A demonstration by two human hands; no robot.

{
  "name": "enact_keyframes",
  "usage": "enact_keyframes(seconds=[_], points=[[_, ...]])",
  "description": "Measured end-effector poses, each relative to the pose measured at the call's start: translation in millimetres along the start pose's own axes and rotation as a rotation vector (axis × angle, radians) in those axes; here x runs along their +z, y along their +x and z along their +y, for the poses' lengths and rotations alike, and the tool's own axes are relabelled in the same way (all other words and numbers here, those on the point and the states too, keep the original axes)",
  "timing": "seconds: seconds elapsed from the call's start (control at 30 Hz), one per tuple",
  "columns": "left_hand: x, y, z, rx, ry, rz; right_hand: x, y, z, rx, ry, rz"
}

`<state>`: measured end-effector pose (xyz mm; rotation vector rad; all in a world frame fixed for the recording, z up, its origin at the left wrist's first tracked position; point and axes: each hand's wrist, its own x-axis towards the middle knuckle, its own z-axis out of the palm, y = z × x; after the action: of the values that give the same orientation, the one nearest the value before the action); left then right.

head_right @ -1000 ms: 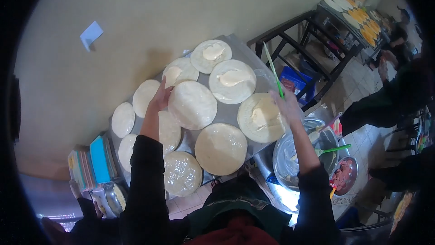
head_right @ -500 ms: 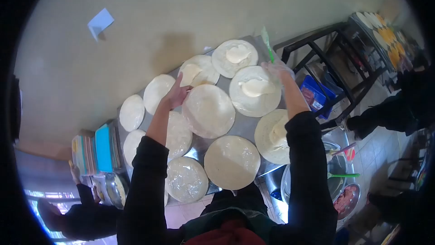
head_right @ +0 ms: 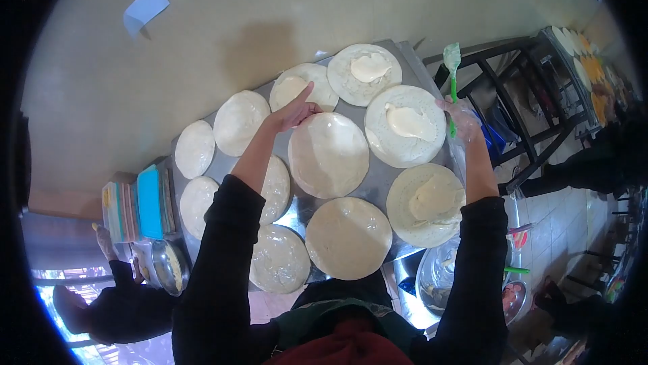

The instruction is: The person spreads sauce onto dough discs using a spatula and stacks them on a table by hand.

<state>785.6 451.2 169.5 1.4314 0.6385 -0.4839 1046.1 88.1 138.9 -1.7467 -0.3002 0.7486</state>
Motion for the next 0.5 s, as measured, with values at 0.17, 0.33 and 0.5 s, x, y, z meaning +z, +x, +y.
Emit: enact_keyframes(seconds=[0.17,0.33,0.5], points=[[13.7,-0.3,10.4,0.069,0.631,0.235,6.4,-4.7,1.6,0.060,-0.056,0.098],[12.5,-8.5,9.3,-0.029,0.921,0.340,1.0,1.3,1.7,0.092,-0.243,0.112],[12.2,-22.8,0.5,0.051,0.820,0.393,11.6,-15.1,-3.2,0.017,-0.103,0.217]])
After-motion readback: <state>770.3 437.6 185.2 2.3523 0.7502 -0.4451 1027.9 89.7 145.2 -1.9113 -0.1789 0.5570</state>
